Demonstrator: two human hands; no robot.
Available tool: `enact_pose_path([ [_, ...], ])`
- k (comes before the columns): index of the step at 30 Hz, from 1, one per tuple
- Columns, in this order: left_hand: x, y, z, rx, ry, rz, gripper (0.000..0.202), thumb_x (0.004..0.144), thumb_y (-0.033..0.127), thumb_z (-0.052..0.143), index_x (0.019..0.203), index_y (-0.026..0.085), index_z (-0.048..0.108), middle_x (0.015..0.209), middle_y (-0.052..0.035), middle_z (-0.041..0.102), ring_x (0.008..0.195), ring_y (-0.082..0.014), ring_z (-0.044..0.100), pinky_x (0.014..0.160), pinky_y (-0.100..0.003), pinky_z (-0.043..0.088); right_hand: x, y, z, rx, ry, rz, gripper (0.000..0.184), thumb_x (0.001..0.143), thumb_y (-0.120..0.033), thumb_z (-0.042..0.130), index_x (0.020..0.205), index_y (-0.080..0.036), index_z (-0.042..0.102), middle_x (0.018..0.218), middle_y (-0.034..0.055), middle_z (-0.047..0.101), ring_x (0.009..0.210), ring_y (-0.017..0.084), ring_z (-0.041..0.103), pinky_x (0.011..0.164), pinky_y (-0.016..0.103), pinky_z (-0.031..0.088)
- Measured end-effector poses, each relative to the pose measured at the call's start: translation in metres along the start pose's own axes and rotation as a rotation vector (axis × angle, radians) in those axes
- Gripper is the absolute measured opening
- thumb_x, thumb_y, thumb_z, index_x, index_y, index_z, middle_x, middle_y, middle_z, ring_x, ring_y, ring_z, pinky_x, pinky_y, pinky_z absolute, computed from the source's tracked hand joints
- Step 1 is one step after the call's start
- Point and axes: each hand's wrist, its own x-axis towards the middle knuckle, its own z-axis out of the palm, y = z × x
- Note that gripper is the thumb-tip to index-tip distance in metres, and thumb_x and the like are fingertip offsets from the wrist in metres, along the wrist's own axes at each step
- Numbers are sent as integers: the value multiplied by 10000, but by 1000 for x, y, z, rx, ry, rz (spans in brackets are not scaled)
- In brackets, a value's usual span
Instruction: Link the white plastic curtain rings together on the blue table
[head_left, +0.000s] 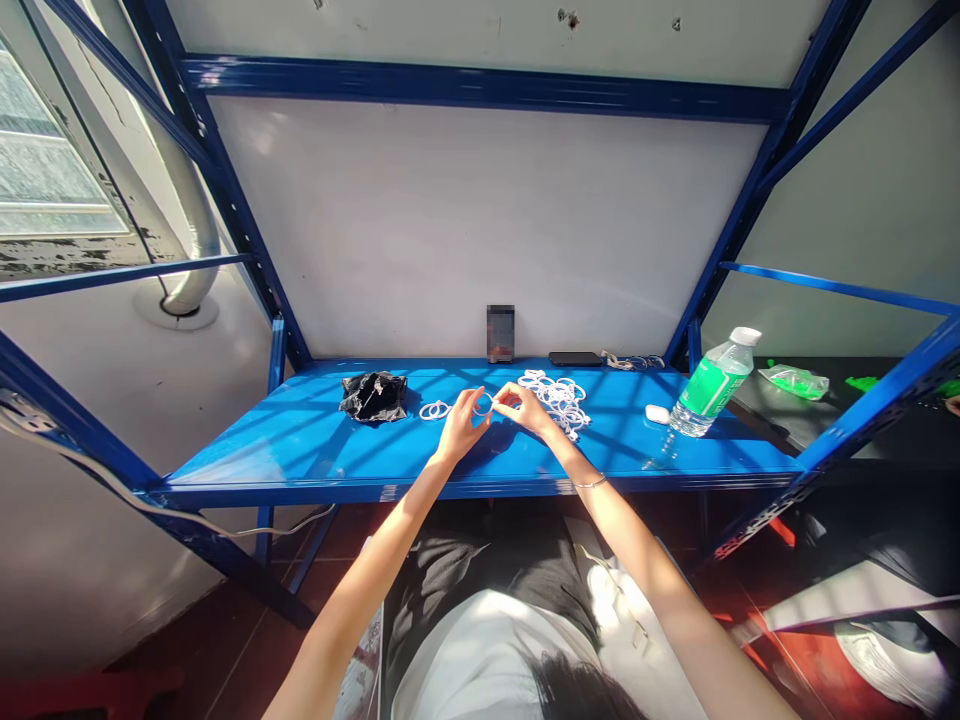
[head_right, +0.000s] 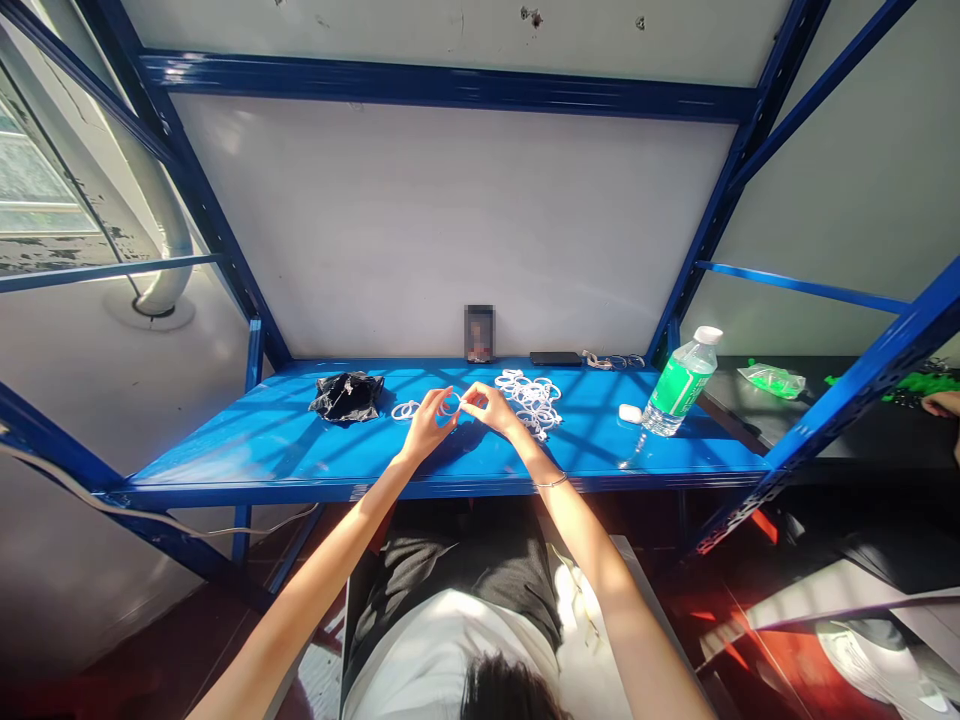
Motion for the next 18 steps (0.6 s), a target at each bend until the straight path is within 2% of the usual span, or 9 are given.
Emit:
enact_pose_path([
  [10, -1, -6, 1, 24, -4, 3, 446, 929, 321, 529, 1352, 217, 435, 1171, -104, 550, 811, -130, 611, 686, -254, 557, 0, 7, 3, -156, 21, -54, 199, 830, -357, 621, 910, -180, 664, 880, 53, 683, 767, 168, 634, 713, 301, 526],
  [18, -1, -3, 0, 30, -2, 33, 424, 924, 297, 533, 1335, 229, 450, 1158, -96, 559, 795, -128, 616, 662, -249, 555, -1, 12, 3, -268, 22, -137, 144, 785, -189, 577, 883, -171, 681, 844, 54, 696, 734, 167, 641, 689, 284, 517],
])
